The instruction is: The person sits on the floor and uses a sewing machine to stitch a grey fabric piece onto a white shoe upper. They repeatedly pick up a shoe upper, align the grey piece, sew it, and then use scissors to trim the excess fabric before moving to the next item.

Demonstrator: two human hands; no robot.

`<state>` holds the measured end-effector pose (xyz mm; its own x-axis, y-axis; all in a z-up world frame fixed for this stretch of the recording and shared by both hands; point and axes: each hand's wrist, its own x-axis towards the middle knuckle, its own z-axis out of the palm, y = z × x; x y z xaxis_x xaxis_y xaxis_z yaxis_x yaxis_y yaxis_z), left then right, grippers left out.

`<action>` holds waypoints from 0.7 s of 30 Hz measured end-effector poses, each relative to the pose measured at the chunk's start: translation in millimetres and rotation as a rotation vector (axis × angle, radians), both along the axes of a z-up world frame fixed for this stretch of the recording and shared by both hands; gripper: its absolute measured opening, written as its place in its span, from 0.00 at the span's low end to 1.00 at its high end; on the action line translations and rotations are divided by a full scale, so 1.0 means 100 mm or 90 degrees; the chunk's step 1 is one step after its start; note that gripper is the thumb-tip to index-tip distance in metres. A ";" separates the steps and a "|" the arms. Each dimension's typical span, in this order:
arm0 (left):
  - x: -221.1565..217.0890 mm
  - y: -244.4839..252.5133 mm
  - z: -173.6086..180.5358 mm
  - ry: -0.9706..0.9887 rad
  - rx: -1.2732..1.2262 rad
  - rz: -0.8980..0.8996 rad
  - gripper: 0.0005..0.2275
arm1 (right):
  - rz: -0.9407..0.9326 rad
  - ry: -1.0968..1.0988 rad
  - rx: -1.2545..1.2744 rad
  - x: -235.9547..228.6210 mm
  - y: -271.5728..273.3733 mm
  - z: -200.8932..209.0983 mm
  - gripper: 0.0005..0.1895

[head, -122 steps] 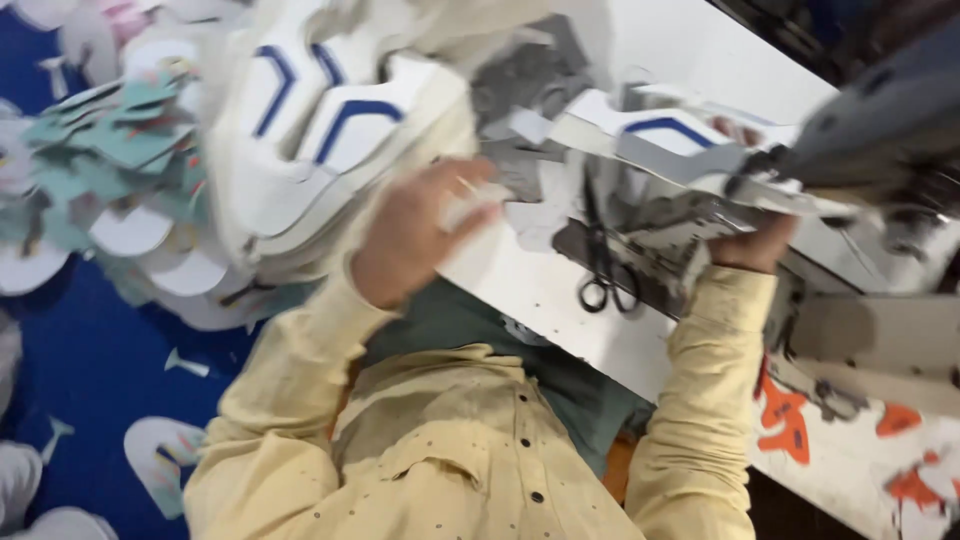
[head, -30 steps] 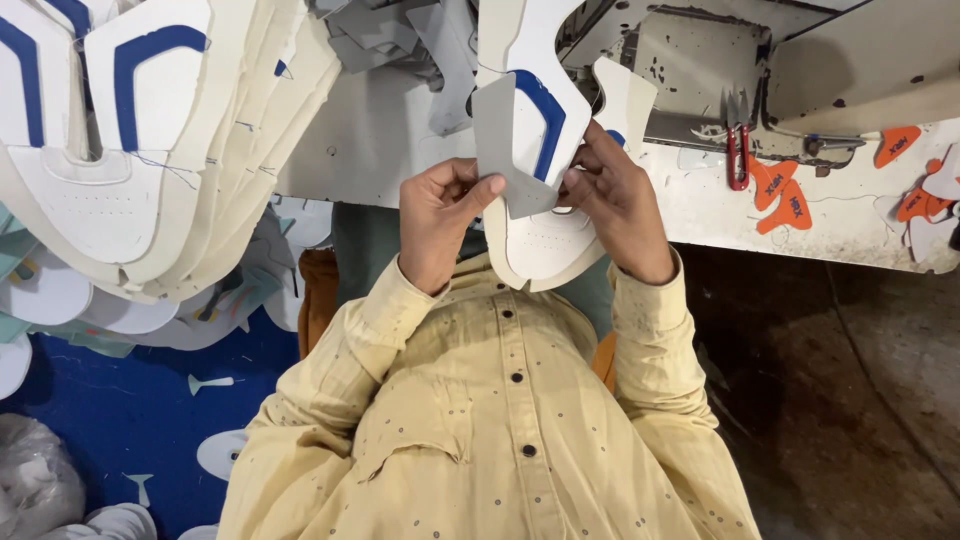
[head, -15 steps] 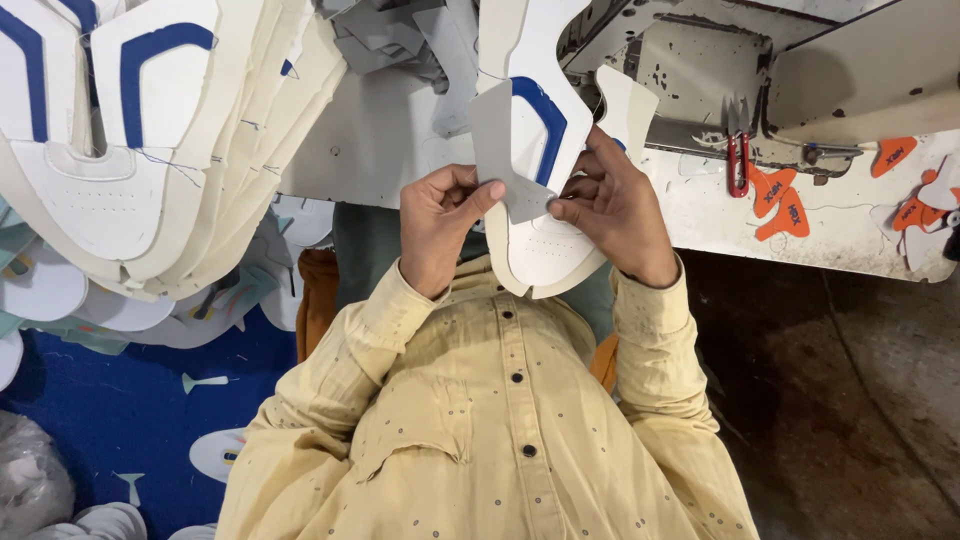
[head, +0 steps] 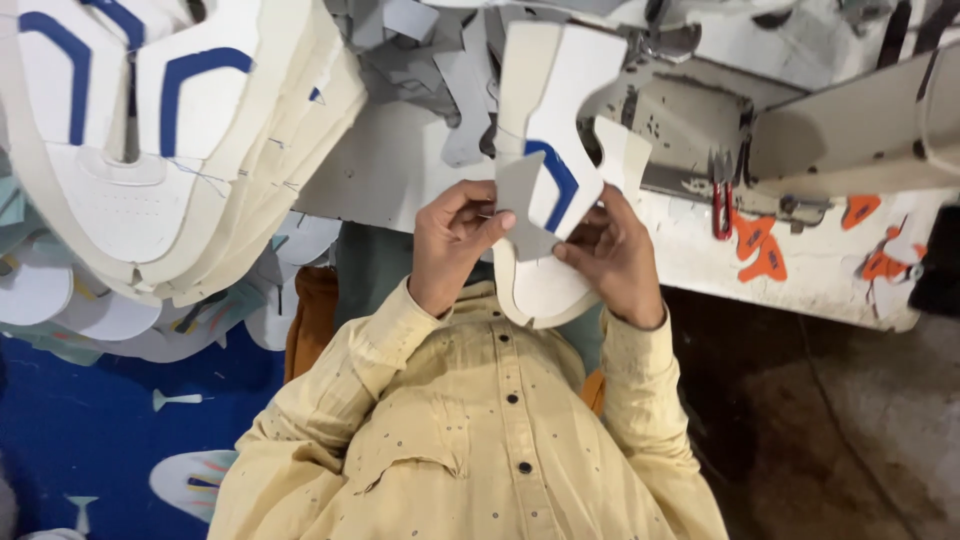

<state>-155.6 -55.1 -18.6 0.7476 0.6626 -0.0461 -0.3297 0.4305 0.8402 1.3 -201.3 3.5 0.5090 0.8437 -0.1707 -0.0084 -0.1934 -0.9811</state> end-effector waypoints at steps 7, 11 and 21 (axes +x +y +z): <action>0.10 -0.01 -0.17 0.038 0.040 0.026 0.06 | -0.042 0.075 0.050 -0.04 -0.11 -0.05 0.40; 0.14 -0.04 -0.25 0.032 0.028 0.032 0.06 | -0.044 0.080 0.058 -0.05 -0.17 -0.09 0.39; 0.25 0.00 0.01 0.059 0.047 -0.026 0.17 | -0.056 0.071 0.064 -0.13 -0.28 -0.14 0.36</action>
<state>-131.0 -54.7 -18.1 0.7686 0.6361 -0.0680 -0.2334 0.3778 0.8960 -11.3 -229.5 -10.6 0.5642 0.8125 -0.1468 -0.1303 -0.0879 -0.9876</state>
